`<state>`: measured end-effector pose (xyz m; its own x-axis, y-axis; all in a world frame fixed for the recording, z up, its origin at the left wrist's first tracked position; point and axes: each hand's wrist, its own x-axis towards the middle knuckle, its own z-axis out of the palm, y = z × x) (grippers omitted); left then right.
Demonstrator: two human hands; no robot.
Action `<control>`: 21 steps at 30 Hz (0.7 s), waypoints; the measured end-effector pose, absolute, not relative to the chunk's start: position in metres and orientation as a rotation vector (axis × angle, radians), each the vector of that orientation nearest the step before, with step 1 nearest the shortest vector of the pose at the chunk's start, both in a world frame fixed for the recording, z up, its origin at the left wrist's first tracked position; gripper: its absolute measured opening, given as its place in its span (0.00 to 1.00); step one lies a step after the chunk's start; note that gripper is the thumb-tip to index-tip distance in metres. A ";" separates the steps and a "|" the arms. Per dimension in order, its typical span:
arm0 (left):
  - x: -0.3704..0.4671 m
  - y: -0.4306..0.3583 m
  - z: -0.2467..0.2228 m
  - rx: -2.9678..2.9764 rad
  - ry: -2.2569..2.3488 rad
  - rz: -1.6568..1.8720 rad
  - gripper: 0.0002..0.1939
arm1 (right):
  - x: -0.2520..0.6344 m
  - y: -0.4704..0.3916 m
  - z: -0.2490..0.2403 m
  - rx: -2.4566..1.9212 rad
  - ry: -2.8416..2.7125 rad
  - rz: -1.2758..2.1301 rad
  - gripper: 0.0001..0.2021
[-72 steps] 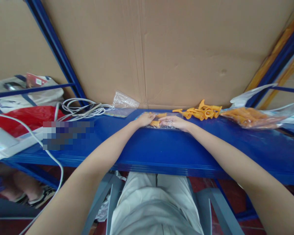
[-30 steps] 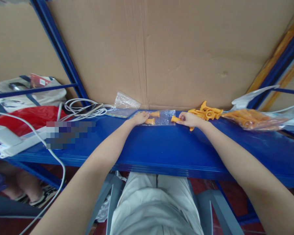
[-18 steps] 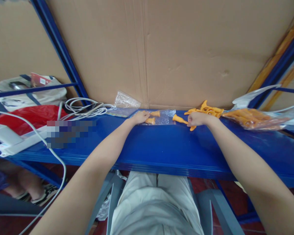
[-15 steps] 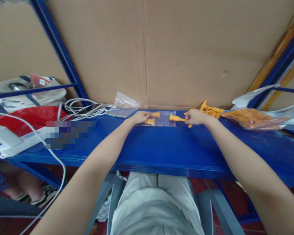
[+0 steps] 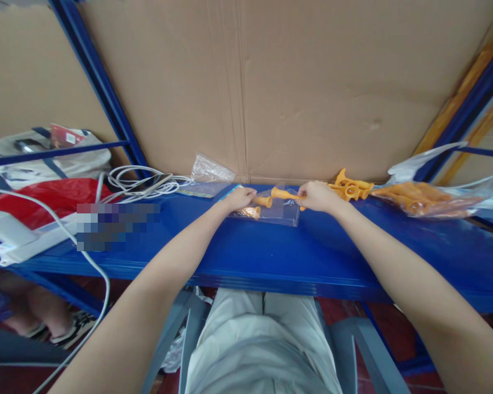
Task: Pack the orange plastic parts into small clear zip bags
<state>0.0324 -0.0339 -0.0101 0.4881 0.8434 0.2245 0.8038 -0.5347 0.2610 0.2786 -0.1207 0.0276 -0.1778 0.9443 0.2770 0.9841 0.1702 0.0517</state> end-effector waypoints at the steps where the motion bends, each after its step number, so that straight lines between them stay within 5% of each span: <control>1: 0.033 -0.033 -0.012 2.586 1.498 0.531 0.23 | 0.275 -0.122 0.027 -1.897 -2.260 -0.352 0.10; 13: 0.036 -0.033 -0.013 2.255 1.655 0.727 0.22 | 0.249 -0.130 0.012 -1.897 -2.309 -0.479 0.14; 21: 0.047 -0.032 -0.018 2.104 1.524 0.943 0.16 | 0.256 -0.093 -0.022 -1.595 -1.845 0.156 0.16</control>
